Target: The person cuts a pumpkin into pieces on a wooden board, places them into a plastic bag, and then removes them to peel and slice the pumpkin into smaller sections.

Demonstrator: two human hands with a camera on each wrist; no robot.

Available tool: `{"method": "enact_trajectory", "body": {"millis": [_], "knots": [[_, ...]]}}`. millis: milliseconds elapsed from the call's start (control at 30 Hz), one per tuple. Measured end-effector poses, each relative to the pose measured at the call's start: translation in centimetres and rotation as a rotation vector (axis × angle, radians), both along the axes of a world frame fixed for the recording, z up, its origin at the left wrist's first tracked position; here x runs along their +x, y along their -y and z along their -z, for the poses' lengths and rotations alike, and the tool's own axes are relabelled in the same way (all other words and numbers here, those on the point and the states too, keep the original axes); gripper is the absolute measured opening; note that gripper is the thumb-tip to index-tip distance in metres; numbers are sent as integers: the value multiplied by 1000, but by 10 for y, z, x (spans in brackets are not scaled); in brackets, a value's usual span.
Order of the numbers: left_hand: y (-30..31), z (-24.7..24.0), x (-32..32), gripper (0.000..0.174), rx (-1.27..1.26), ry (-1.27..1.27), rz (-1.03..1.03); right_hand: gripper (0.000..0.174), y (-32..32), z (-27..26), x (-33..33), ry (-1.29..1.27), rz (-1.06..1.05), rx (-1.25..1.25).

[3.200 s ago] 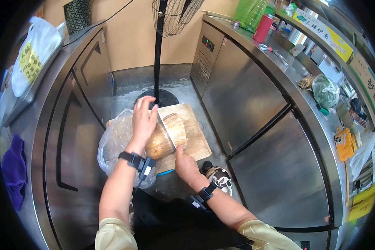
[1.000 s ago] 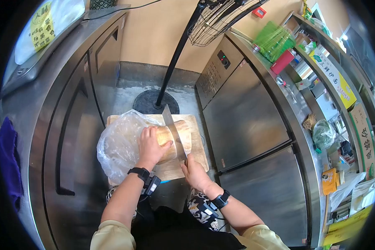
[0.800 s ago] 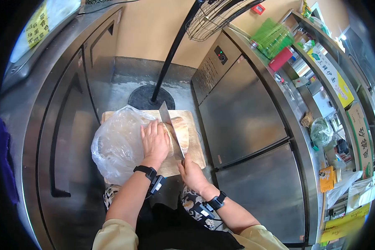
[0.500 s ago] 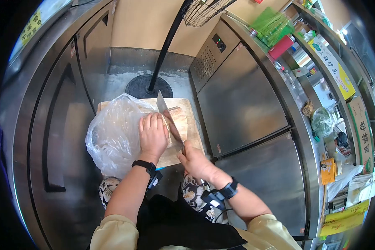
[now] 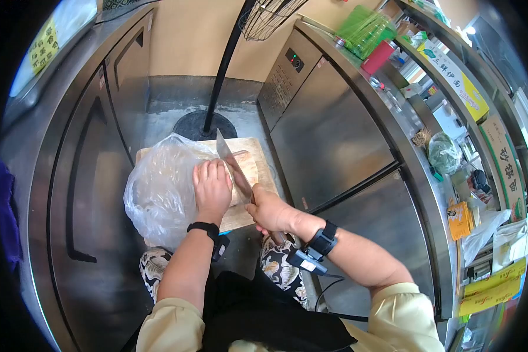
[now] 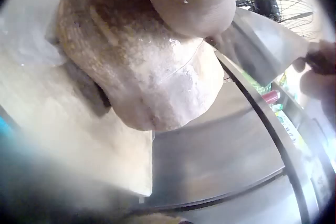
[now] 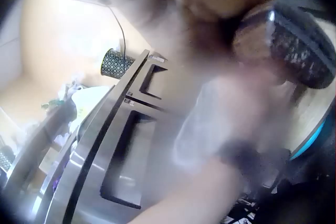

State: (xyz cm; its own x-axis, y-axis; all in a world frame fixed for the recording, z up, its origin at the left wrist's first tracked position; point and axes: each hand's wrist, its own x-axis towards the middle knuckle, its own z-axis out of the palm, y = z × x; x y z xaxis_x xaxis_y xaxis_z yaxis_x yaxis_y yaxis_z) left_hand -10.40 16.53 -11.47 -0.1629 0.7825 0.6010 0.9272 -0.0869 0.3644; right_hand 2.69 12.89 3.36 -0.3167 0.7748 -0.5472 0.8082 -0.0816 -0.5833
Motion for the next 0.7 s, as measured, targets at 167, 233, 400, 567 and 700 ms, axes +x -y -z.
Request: {"method": "enact_trajectory", "body": {"millis": [167,233,400,567,700], "knots": [[13,2,2,41,60,7,1,21,0,-22,-4,13,-10,-89],[18,1,2,37,80,40,17,20,7,-15,-1,0,-11,-32],[28,-13,-13,27,-68,303,139,27,43,-6,17,35,-30,48],[-6,-70,-39,18,295,500,312,24,73,46,42,69,-143,388],[-50,-116,-37,17,46,-17,616,26,79,51,48,44,-114,388]]}}
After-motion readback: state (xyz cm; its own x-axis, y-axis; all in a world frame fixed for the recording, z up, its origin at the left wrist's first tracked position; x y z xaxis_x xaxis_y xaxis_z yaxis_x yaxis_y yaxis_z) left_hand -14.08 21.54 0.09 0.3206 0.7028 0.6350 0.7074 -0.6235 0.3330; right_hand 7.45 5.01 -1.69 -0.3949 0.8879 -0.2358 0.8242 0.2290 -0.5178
